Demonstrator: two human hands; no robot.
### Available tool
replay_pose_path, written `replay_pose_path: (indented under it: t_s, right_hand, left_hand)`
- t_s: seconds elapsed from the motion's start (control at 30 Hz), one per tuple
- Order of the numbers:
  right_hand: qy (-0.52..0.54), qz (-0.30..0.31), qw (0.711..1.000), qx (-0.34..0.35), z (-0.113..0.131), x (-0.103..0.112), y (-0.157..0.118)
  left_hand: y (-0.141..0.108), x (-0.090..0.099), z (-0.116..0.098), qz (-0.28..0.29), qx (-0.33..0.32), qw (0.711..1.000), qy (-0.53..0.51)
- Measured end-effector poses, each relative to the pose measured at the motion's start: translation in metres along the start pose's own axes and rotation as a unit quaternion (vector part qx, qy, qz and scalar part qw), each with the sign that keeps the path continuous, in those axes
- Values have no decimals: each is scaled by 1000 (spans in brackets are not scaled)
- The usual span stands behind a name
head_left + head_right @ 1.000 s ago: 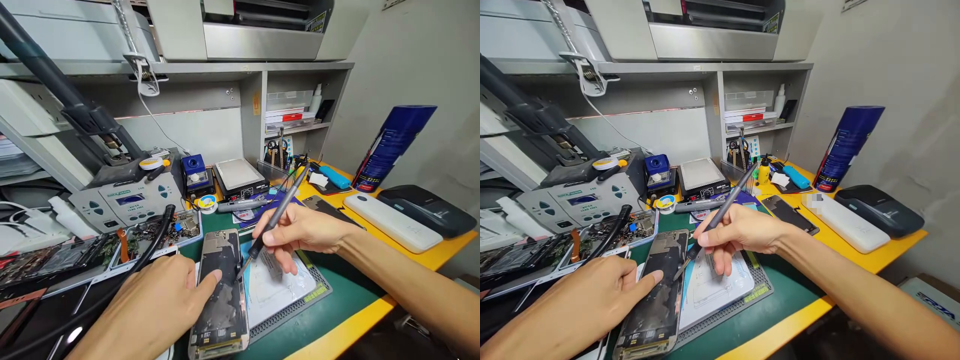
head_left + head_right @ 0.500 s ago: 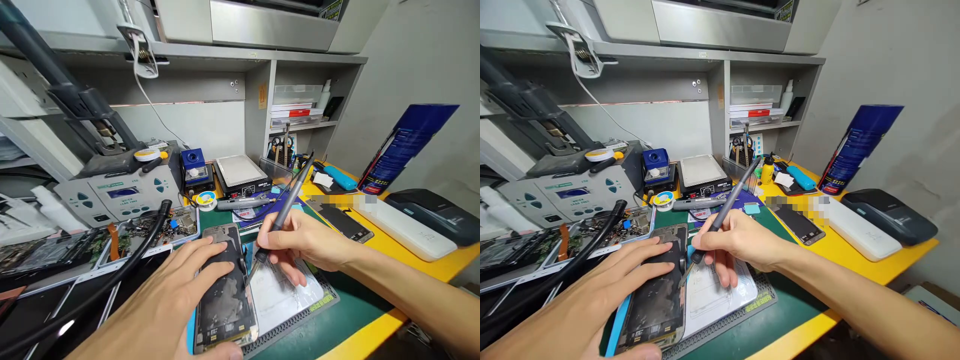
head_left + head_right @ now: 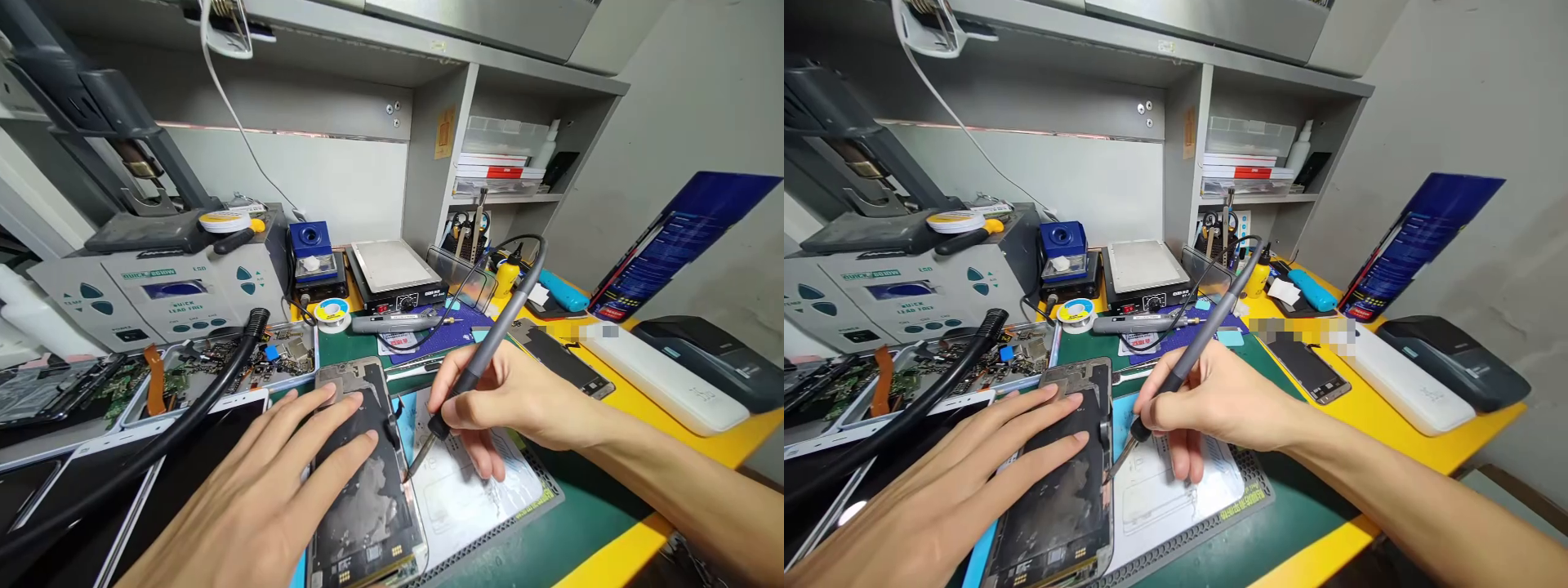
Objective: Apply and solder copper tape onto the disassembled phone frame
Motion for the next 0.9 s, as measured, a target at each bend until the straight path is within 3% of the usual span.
replay_pose_path:
  t_s: [0.23,0.47,0.6,0.9]
  right_hand:
    - [-23,0,999,-23,-2,0,-2]
    - [-40,-59,997,9,-6,7,-1]
    - [-43,-59,997,13,-7,3,-1]
    - [-51,-66,996,20,-3,1,-2]
  left_hand:
    - [-1,-2,-2,3,0,1000,24]
    - [-1,-2,-3,-15,-14,998,58]
    - [-4,-3,-8,-31,-36,994,101]
    - [-1,-5,-5,4,-22,996,82]
Point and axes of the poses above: each hand's wrist, its own y-axis towards the middle knuckle, its own x-axis out of the back of the hand, z = x × y, the point moved 10 cm from there along y, towards the middle knuckle, and after that the axes turned 2 degrees about x, right-handed, at the moved point
